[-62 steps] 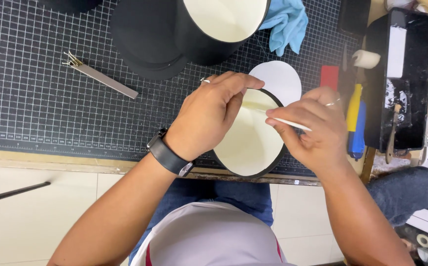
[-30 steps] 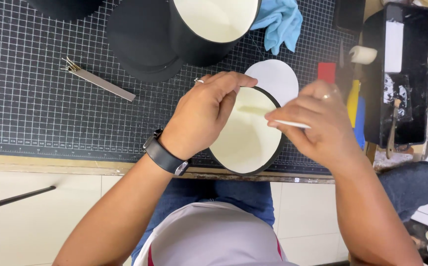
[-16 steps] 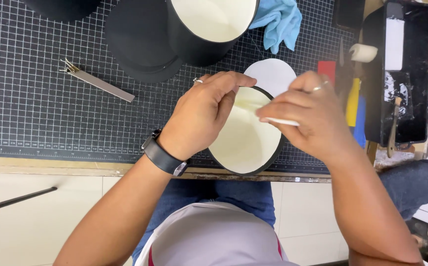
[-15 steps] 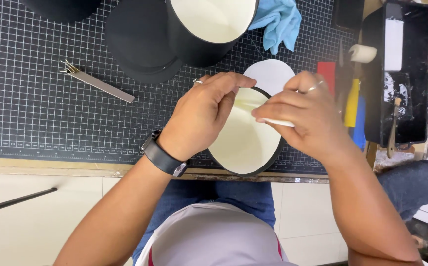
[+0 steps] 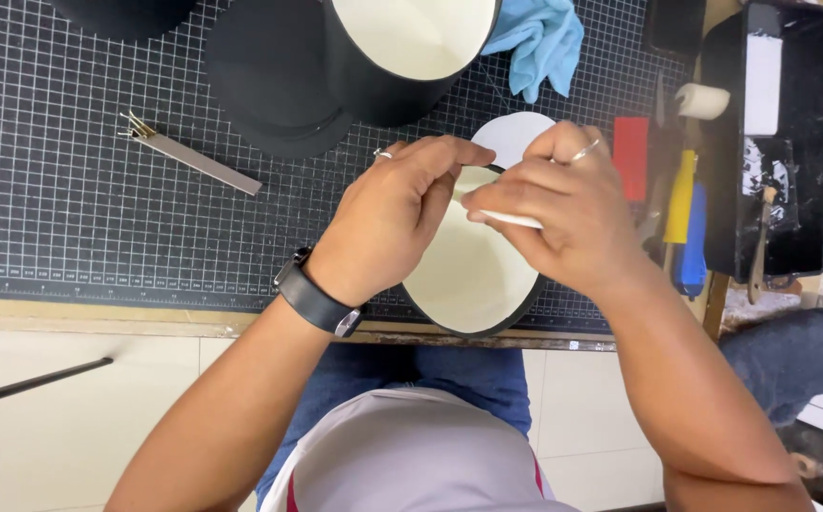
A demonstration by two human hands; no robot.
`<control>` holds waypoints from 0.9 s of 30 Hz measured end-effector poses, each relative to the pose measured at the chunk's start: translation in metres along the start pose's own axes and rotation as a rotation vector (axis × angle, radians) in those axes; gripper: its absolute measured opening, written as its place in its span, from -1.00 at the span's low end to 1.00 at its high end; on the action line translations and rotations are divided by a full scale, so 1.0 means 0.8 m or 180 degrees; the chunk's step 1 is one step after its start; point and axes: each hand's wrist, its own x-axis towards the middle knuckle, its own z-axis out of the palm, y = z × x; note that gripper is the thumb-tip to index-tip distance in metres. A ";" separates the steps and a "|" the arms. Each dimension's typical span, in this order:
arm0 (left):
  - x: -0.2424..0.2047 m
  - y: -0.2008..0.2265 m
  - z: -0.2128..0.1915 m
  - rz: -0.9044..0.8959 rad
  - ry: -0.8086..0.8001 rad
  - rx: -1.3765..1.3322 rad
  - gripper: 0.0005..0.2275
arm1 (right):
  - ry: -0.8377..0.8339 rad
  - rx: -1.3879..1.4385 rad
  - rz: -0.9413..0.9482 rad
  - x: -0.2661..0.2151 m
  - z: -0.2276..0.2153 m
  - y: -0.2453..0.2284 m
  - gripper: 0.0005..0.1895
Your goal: Assembling cylindrical containers by cleaning the base, applying glue to the rim, and fitting it into the tube
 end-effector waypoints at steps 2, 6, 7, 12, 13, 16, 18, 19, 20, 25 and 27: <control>-0.001 0.001 -0.001 -0.0007 0.0021 0.0007 -0.73 | 0.0017 -0.0077 0.0149 -0.004 0.000 -0.006 -0.94; -0.001 -0.005 0.001 -0.0069 0.0035 0.0036 -0.72 | -0.0156 0.0004 0.0212 -0.017 -0.022 -0.008 -0.91; -0.001 -0.007 0.002 -0.0049 0.0050 0.0039 -0.72 | -0.0248 -0.0042 0.0267 -0.019 -0.025 -0.007 -0.90; -0.001 -0.004 0.001 0.0055 0.0060 -0.0021 -0.72 | -0.0312 -0.0069 0.0151 -0.010 -0.021 -0.007 -0.89; -0.001 -0.003 0.001 0.0039 0.0047 -0.0020 -0.73 | -0.0374 -0.0105 0.0137 -0.011 -0.020 -0.006 -0.86; -0.001 -0.006 0.001 0.0013 0.0055 -0.0006 -0.73 | -0.0543 -0.0068 0.0189 -0.013 -0.026 -0.006 -0.84; -0.001 -0.006 0.002 0.0018 0.0053 -0.0011 -0.74 | -0.0653 -0.0013 0.0283 -0.016 -0.032 -0.002 -0.84; -0.001 -0.005 0.001 0.0027 0.0043 -0.0013 -0.73 | -0.0690 -0.0034 0.0333 -0.017 -0.032 0.001 -0.84; 0.000 -0.004 0.001 0.0039 0.0037 -0.0012 -0.73 | -0.0724 -0.0059 0.0377 -0.017 -0.033 0.004 -0.83; -0.001 -0.007 0.001 -0.0006 0.0044 0.0025 -0.73 | -0.0641 0.0021 0.0109 -0.011 -0.031 0.003 -0.82; -0.002 -0.007 0.002 -0.0004 0.0037 0.0020 -0.73 | -0.0736 0.0041 0.0175 -0.014 -0.036 0.003 -0.83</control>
